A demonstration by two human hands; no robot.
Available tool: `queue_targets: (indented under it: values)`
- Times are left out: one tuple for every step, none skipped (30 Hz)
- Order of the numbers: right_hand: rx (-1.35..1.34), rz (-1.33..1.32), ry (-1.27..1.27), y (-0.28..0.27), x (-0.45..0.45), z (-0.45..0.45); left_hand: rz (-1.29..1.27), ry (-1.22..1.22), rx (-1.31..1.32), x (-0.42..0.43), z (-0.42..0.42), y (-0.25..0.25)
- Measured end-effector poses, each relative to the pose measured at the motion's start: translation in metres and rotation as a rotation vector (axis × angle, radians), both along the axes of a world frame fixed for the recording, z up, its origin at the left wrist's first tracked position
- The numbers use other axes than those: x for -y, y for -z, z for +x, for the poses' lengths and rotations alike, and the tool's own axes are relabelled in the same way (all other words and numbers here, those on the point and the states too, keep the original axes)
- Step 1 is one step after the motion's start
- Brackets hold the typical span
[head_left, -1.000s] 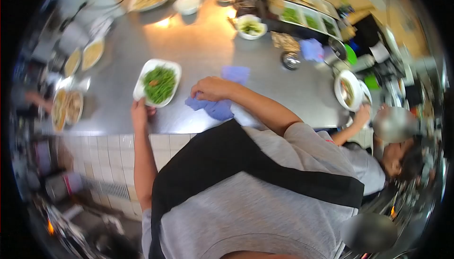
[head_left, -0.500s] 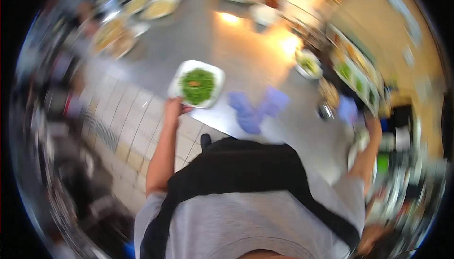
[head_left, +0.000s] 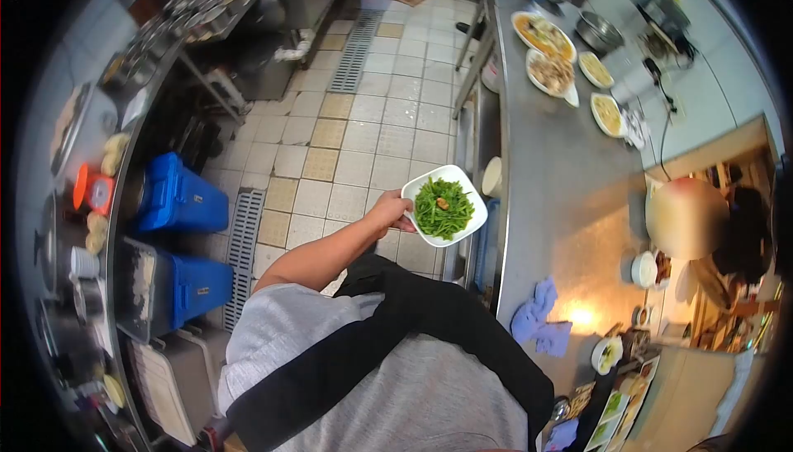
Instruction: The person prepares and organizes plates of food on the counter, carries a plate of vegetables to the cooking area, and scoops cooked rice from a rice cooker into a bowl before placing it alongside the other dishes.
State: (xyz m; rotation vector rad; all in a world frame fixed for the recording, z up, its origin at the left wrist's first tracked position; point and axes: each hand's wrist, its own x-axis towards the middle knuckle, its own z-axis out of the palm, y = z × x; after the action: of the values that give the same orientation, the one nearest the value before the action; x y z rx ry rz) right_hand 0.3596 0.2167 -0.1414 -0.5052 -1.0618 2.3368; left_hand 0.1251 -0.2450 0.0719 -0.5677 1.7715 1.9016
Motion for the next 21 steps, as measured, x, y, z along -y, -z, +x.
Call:
queue_targets:
  values:
    - [-0.168,-0.027,-0.088,0.005,-0.007,-0.020,-0.028,-0.034,-0.006,-0.003,0.004,0.002]
    - [-0.318,-0.039,-0.177,0.008,-0.012,-0.036,-0.060,-0.072,-0.016,-0.005,0.007,0.002]
    - [-0.409,-0.027,-0.248,0.015,-0.020,-0.049,-0.068,-0.118,-0.027,-0.009,0.010,0.004]
    - [-0.436,0.021,-0.295,0.017,-0.028,-0.059,-0.071,-0.163,-0.039,-0.013,0.016,0.004]
    - [-0.304,0.116,-0.257,0.011,-0.038,-0.060,-0.073,-0.206,-0.048,-0.018,0.021,0.005]
    - [-0.171,0.212,-0.218,-0.024,-0.043,-0.055,-0.091,-0.236,-0.063,-0.023,0.025,0.005]
    - [-0.081,0.050,-0.122,-0.064,-0.054,-0.055,-0.082,-0.261,-0.073,-0.023,0.027,0.020]
    - [-0.004,-0.115,-0.009,-0.104,-0.065,-0.054,-0.095,-0.286,-0.089,-0.028,0.030,0.020]
    - [0.028,-0.567,0.157,-0.132,-0.074,-0.062,-0.112,-0.311,-0.109,-0.031,0.033,0.018]
    - [0.089,-0.450,0.216,-0.142,-0.124,-0.060,-0.128,-0.338,-0.118,-0.036,0.038,0.015]
    - [0.162,-0.148,0.236,-0.150,-0.189,-0.056,-0.137,-0.359,-0.149,-0.041,0.040,0.014]
    - [0.260,0.183,0.258,-0.156,-0.265,-0.054,-0.147,-0.382,-0.176,-0.046,0.043,0.012]
    - [0.323,0.395,0.273,-0.156,-0.319,-0.056,-0.157,-0.404,-0.195,-0.052,0.048,0.010]
    - [0.336,0.503,0.267,-0.153,-0.344,-0.066,-0.141,-0.427,-0.198,-0.053,0.052,0.008]
    - [0.317,0.562,0.256,-0.145,-0.356,-0.083,-0.144,-0.459,-0.213,-0.058,0.053,0.009]
    - [0.289,0.543,0.229,-0.159,-0.320,-0.105,-0.144,-0.491,-0.226,-0.061,0.055,0.009]
    - [0.260,0.513,0.202,-0.166,-0.275,-0.138,-0.154,-0.521,-0.245,-0.062,0.057,0.015]
    - [0.218,0.528,0.124,-0.138,-0.266,-0.160,-0.175,-0.547,-0.259,-0.064,0.055,0.027]
    - [0.181,0.542,0.049,-0.107,-0.257,-0.178,-0.182,-0.539,-0.326,-0.063,0.052,0.038]
    - [0.194,0.490,0.003,-0.094,-0.234,-0.191,-0.189,-0.531,-0.389,-0.063,0.049,0.051]
    - [0.152,0.478,-0.047,-0.058,-0.211,-0.219,-0.186,-0.530,-0.462,-0.051,0.037,0.078]
